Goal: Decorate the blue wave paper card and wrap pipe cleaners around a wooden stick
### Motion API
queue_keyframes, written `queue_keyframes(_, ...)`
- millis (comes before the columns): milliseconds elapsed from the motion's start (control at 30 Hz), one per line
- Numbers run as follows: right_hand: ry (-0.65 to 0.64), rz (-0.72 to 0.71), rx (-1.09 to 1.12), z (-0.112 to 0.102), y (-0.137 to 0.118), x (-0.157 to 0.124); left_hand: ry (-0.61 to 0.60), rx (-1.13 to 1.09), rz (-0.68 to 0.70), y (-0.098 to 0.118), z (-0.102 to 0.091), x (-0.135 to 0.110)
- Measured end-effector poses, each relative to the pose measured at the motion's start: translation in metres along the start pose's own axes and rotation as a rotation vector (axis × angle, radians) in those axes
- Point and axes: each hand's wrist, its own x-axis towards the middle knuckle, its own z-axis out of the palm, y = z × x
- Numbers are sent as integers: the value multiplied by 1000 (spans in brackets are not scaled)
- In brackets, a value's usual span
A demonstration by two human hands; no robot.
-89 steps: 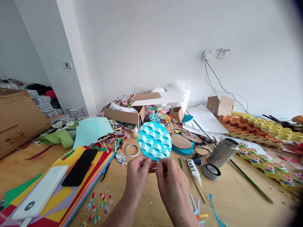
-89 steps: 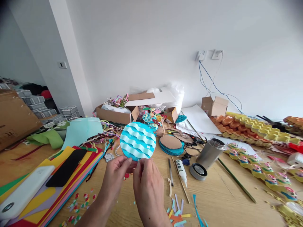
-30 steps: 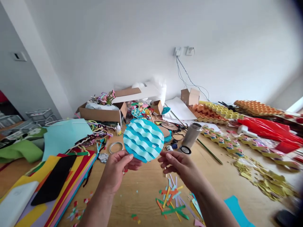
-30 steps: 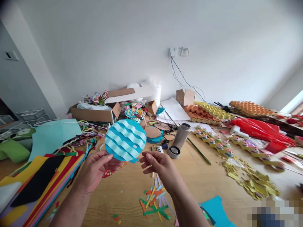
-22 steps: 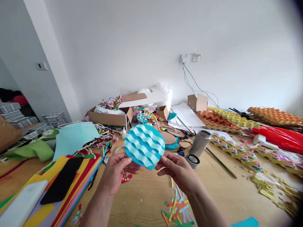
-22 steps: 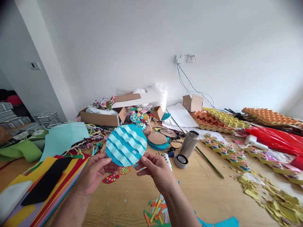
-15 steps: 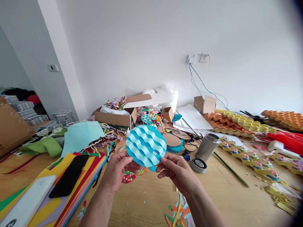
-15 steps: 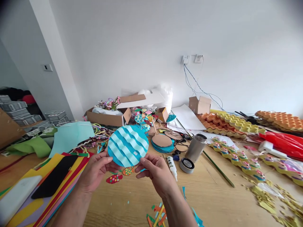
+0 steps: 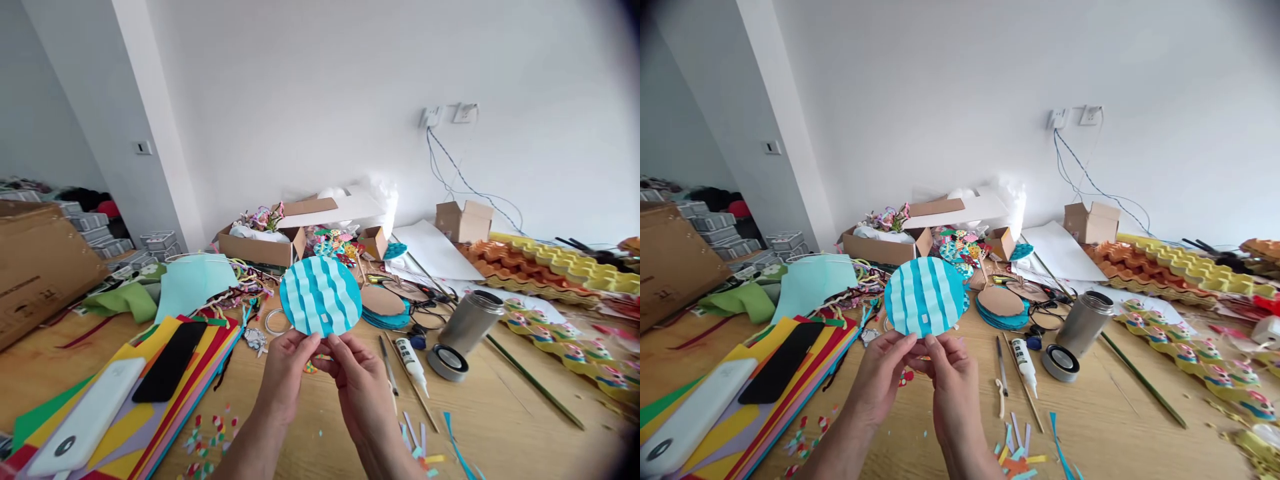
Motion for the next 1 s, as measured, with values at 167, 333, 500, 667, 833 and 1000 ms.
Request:
queue_keyframes(167,-92,65,-251,-5,-2,2,114,6,19,-1,-6,2)
queue_keyframes(333,-79,-37,-782,-15,-18,0,124,8,43,5,-13,6)
queue_keyframes(500,93,-847,-1266,-16,-33,-9,47,93,-9,6,-16,6)
queue_keyframes(667,-5,-921,-1459,-13,-35,-9,-12,225,-45,5,-12,1)
queue_keyframes(833,-25,-854,-1592,-16,-30,-5,-56,299,-44,8,-7,-1)
queue_keyframes(1000,-38,-822,-1672,-18,-29,-4,-61,370,-60,9,-5,-2)
